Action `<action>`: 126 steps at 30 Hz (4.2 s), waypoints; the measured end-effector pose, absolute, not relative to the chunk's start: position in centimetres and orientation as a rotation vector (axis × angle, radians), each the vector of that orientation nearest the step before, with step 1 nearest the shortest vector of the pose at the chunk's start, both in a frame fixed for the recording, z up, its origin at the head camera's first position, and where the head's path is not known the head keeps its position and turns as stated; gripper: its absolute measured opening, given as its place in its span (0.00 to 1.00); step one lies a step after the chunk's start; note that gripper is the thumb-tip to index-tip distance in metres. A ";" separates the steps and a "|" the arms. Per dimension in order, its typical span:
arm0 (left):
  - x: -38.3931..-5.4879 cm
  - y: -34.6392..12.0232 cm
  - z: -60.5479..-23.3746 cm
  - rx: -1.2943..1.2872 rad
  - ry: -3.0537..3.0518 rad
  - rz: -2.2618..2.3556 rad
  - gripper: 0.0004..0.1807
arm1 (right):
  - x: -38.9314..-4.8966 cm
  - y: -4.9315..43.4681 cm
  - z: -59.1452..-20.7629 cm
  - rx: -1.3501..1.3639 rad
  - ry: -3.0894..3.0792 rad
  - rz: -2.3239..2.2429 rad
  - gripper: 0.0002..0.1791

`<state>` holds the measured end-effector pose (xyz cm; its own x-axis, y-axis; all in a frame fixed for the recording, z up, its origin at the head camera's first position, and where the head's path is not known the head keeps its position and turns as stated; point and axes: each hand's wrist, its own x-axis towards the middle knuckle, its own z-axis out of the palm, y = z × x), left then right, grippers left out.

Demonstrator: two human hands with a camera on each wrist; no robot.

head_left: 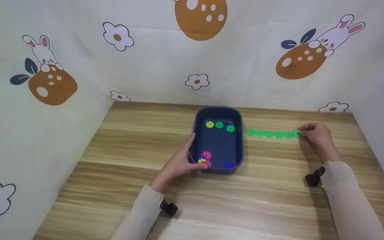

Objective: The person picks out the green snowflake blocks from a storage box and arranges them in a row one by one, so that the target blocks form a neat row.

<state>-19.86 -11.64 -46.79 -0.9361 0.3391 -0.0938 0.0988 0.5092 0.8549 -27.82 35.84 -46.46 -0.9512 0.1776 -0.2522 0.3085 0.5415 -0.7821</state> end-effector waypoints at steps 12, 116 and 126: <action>-19.8 -11.7 -46.7 0.360 2.503 1.384 0.65 | -27.7 35.9 -46.1 0.411 2.634 -1.289 0.18; -20.0 -11.7 -46.9 0.381 2.505 1.356 0.64 | -31.7 10.6 -45.4 -0.240 2.708 -1.151 0.24; -20.0 -11.7 -46.7 0.362 2.467 1.388 0.64 | -31.6 10.4 -45.8 -0.331 2.748 -0.995 0.22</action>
<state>-20.02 -11.69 -46.75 -0.9272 0.3531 -0.1248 0.0768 0.5053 0.8595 -31.61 10.37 -45.76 -0.9549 -0.2753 -0.1108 -0.1407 0.7485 -0.6480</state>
